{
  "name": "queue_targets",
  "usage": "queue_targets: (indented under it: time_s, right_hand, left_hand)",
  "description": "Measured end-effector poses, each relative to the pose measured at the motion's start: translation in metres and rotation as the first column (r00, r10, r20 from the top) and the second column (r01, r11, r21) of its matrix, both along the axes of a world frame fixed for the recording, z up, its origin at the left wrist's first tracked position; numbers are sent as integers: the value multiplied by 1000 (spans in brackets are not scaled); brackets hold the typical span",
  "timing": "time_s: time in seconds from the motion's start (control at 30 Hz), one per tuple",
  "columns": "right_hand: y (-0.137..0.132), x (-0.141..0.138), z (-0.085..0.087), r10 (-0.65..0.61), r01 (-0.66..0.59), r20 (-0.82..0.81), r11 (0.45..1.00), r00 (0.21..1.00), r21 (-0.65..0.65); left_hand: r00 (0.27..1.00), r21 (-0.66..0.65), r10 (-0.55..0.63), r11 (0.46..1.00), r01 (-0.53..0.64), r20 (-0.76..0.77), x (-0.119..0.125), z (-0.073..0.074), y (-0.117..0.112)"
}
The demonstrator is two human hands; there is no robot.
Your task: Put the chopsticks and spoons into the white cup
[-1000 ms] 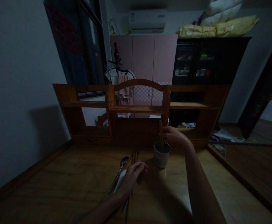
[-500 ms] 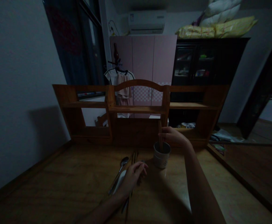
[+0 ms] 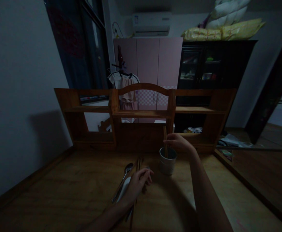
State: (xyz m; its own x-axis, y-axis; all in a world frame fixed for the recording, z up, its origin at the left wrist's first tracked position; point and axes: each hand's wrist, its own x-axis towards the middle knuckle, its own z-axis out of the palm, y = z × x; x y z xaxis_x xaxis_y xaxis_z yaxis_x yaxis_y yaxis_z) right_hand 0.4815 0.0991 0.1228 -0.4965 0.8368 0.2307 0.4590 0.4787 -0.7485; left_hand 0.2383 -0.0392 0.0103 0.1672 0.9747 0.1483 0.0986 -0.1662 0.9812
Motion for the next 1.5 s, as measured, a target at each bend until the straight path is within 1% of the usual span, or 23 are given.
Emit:
queue_targets:
  time_s: [0.2,0.4,0.6,0.63,0.7,0.77,0.8,0.87,0.93,1.0,1.07,1.1,1.2,1.23,1.27,1.33,1.4,1.5]
  right_hand:
    - [2,2,-4,-22,22,-6,1000,1000,-1]
    - [0,2,-2,-44,44,10,999,999,11]
    - [4,3,-5,-89,87,66,996,994,32]
    - [5,3,-5,-107,104,74,994,992,40]
    - [4,4,-6,-140,135,91,989,986,56]
    - [2,4,-5,-168,161,106,984,980,73]
    - [1,3,-4,-182,174,110,981,977,83]
    - [-3,3,-1,-215,203,107,972,971,114]
    - [-5,3,3,-266,249,89,955,960,163]
    - [-7,4,9,-329,309,57,925,943,221]
    - [-9,4,16,-411,388,16,872,911,298]
    - [-10,3,19,-461,433,-4,831,888,349]
    - [-18,0,32,-578,522,-64,677,813,519]
    - [-21,-2,37,-601,537,-84,631,795,560]
    - [-25,-5,41,-614,547,-104,598,782,586]
    - [-32,-9,49,-632,568,-141,547,762,615]
    - [-38,-13,55,-649,587,-170,505,742,633]
    - [-44,-16,60,-651,595,-199,471,732,651]
  left_hand:
    - [1000,11,9,1000,-9,0,-1,3,-3]
    - [1000,-47,9,999,-8,8,-1,4,-3]
    - [1000,13,27,1000,-27,-6,1,6,-4]
    - [999,18,39,999,-39,-28,1,7,-4]
    - [989,65,101,993,-94,-109,-2,8,-3]
    - [950,194,219,965,-177,-224,-8,10,1]
    - [913,285,292,935,-210,-285,-13,10,5]
    - [801,453,440,858,-241,-406,-25,12,15]
    - [656,544,548,803,-241,-518,-37,12,24]
    - [533,560,587,795,-235,-609,-46,11,31]
    - [457,534,573,814,-227,-680,-50,8,34]
    - [433,519,557,827,-215,-709,-51,6,34]
    - [383,498,519,852,-162,-764,-51,-1,32]
    - [367,496,514,855,-151,-775,-50,-3,31]
    - [351,493,510,858,-144,-786,-50,-6,31]
    - [325,485,502,863,-140,-801,-50,-9,30]
    - [318,481,495,868,-125,-809,-49,-12,30]
    - [318,475,482,874,-103,-816,-46,-12,28]
